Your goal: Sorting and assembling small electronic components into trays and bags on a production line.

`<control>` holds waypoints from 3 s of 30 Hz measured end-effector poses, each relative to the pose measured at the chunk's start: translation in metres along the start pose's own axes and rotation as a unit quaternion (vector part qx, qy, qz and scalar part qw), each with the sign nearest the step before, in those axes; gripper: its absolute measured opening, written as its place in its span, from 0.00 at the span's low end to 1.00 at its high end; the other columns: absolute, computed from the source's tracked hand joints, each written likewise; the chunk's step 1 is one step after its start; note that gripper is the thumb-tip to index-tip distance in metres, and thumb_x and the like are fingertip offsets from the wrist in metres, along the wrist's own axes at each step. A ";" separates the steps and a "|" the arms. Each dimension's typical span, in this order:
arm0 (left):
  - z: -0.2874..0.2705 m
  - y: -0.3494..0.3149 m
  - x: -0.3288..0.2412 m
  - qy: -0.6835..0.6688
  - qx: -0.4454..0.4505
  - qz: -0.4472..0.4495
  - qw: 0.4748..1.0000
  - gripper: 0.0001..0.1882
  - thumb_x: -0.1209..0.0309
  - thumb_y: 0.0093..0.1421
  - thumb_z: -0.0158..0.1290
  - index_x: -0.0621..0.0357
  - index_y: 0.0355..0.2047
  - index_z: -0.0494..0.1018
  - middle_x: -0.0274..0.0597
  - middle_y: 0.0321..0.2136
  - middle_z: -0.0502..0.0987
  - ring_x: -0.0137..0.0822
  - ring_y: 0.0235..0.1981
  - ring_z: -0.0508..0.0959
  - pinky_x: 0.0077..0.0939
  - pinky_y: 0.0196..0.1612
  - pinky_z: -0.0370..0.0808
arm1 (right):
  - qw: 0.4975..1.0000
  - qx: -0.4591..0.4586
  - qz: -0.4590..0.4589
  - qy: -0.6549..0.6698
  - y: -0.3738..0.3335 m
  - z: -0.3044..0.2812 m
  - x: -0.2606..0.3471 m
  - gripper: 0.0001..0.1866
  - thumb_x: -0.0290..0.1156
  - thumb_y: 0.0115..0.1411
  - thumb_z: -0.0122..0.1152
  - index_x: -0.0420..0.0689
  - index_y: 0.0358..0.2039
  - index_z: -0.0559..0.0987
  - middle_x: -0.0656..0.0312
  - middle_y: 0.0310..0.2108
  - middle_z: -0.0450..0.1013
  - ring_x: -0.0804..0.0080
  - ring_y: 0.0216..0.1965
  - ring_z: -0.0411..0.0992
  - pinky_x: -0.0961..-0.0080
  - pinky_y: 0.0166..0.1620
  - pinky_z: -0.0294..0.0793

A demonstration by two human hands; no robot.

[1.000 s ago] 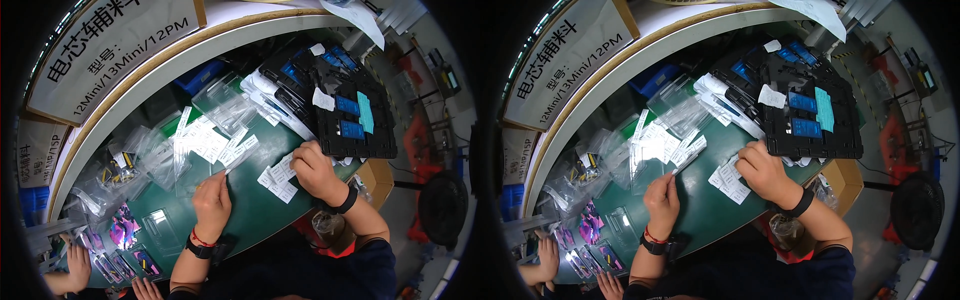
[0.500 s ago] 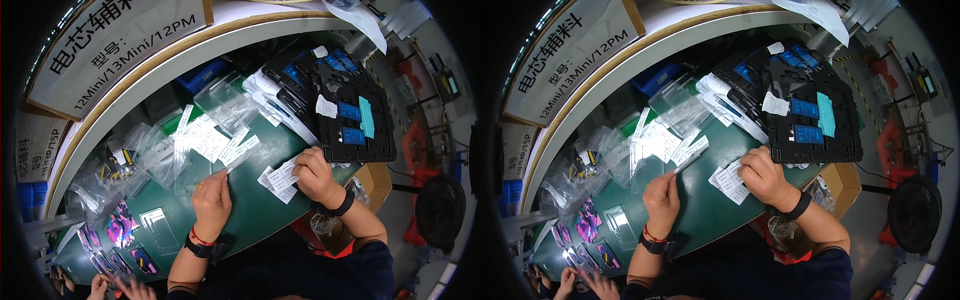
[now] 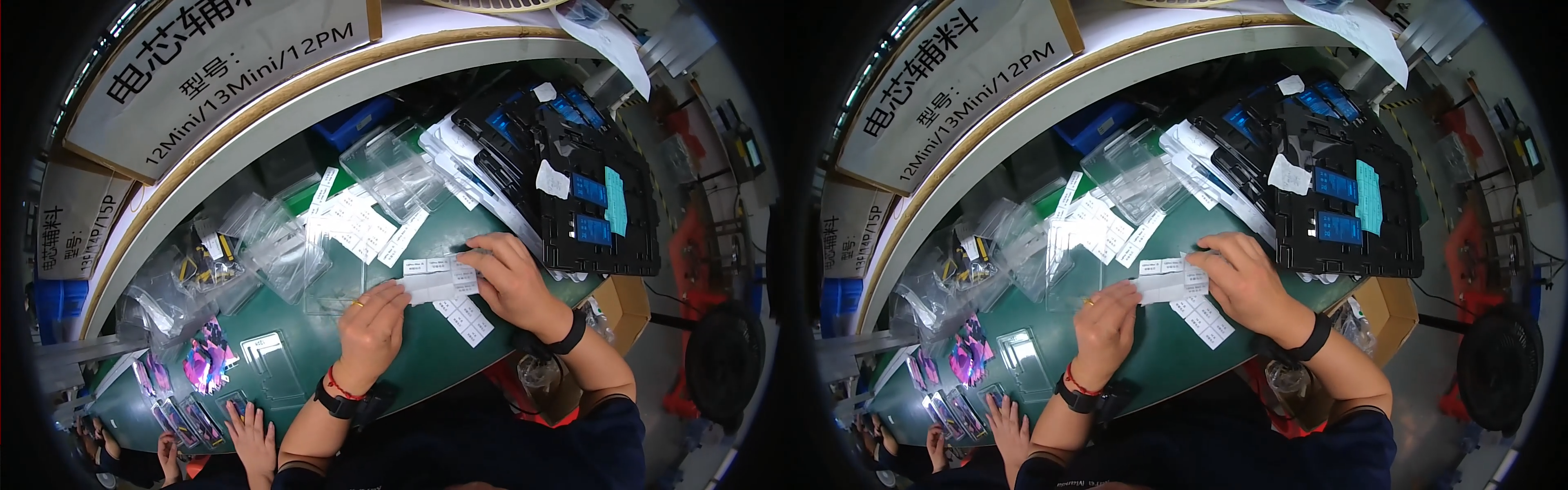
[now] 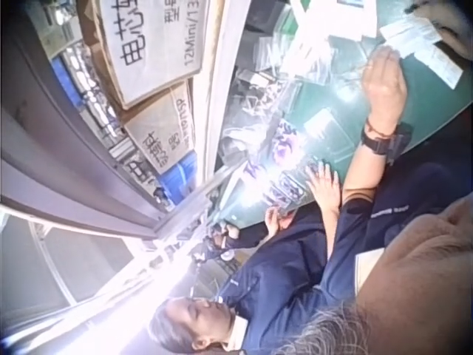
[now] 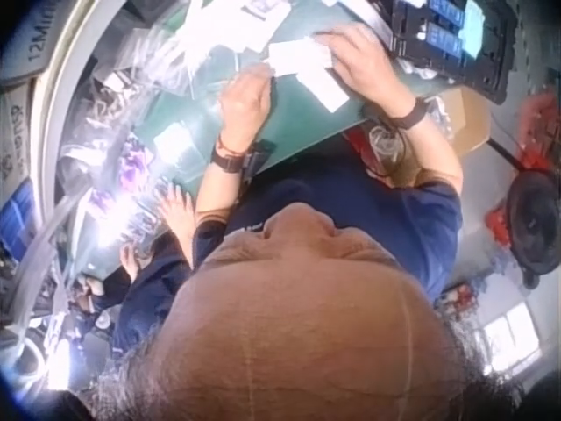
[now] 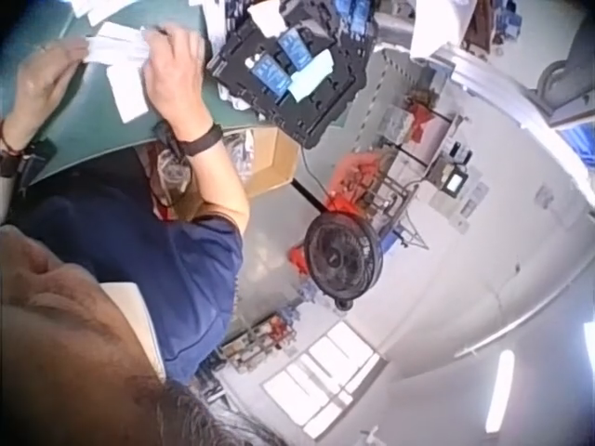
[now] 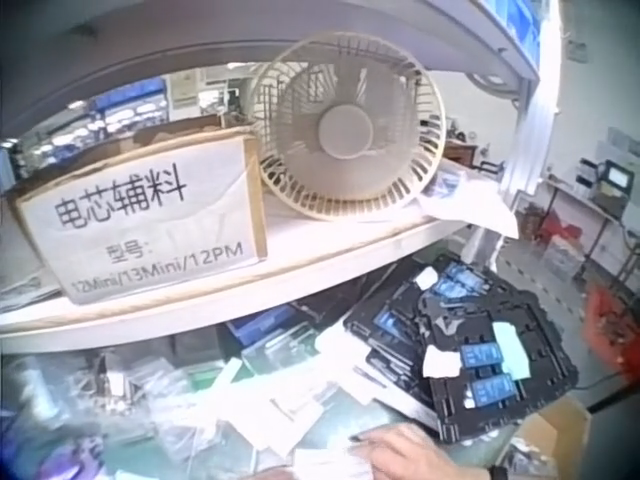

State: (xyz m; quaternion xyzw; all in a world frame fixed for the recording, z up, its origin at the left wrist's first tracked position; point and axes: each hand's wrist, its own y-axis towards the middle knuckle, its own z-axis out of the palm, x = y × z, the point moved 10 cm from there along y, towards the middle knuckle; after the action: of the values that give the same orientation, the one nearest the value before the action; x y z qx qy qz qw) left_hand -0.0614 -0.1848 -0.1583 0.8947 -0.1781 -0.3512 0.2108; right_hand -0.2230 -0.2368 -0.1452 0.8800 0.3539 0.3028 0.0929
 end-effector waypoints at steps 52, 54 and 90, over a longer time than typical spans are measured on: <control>-0.024 -0.005 -0.010 -0.066 -0.099 0.019 0.993 0.08 0.86 0.47 0.60 0.63 0.27 0.75 0.48 0.33 0.81 0.46 0.39 0.83 0.30 0.40 0.79 | 0.749 0.039 0.308 0.585 -0.030 0.046 -0.011 0.13 0.21 0.57 0.65 0.39 0.42 0.73 0.62 0.37 0.75 0.80 0.38 0.73 0.83 0.41 0.73; -0.024 -0.006 -0.009 -0.071 -0.095 0.019 0.993 0.09 0.86 0.45 0.61 0.65 0.28 0.77 0.46 0.34 0.80 0.46 0.38 0.83 0.31 0.41 0.80 | 0.773 0.111 0.293 0.551 -0.032 0.050 -0.009 0.11 0.17 0.59 0.60 0.39 0.41 0.71 0.62 0.36 0.75 0.81 0.38 0.74 0.84 0.40 0.73; 0.031 -0.036 0.056 -0.564 -0.036 -0.346 0.749 0.05 0.79 0.62 0.53 0.65 0.38 0.73 0.47 0.38 0.80 0.32 0.37 0.80 0.29 0.43 0.79 | 0.782 -0.053 0.353 0.511 -0.043 0.030 -0.038 0.18 0.16 0.63 0.50 0.37 0.53 0.65 0.55 0.41 0.76 0.75 0.39 0.76 0.80 0.39 0.76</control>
State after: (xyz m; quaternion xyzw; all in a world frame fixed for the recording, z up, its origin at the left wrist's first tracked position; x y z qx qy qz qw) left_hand -0.0385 -0.1880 -0.2287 0.5256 0.0701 -0.8473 -0.0315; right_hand -0.2511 -0.2295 -0.2031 0.6537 -0.0024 0.7378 -0.1679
